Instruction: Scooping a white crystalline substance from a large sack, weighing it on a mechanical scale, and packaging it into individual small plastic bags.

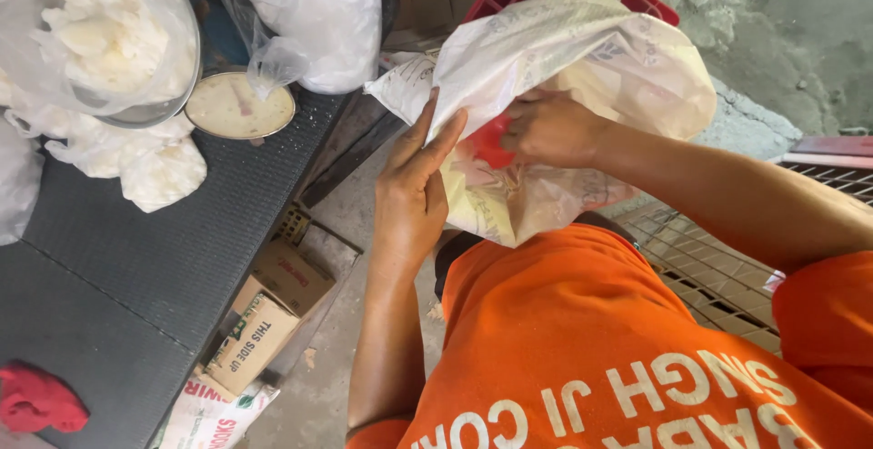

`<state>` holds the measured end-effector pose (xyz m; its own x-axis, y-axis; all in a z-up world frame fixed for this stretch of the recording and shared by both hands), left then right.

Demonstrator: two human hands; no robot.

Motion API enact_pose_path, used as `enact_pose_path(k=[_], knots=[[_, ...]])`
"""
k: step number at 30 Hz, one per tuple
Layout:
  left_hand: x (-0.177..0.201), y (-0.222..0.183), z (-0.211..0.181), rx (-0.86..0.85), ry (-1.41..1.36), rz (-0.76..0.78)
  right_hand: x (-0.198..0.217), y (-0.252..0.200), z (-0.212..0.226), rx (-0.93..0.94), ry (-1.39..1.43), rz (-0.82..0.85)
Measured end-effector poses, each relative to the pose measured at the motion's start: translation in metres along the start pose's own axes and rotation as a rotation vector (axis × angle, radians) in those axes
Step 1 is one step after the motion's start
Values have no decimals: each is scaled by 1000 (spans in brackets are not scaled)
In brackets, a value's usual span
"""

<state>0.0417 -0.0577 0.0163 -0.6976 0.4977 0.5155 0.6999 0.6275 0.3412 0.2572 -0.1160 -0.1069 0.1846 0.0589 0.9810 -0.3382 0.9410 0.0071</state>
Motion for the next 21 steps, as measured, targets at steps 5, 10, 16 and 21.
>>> enact_pose_path(k=[5, 10, 16, 21], knots=[[-1, 3, 4, 25, -14, 9, 30, 5, 22, 213, -242, 81], [-2, 2, 8, 15, 6, -5, 56, -26, 15, 177, 43, -43], [6, 12, 3, 61, -50, -19, 70, -86, -9, -181, 537, -265], [13, 16, 15, -21, -31, -69, 78, -132, -2, -473, 626, -321]])
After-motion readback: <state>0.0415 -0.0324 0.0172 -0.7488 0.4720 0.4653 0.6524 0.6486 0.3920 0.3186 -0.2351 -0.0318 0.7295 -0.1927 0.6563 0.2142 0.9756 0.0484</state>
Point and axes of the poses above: each hand's wrist, its own y-axis towards the middle knuckle, its own x-axis out of the back of the hand, z = x × y, the point moved 2 cm from there along y, towards the middle knuckle, and after that the axes turned 9 degrees about -x, right-handed, at the moved point
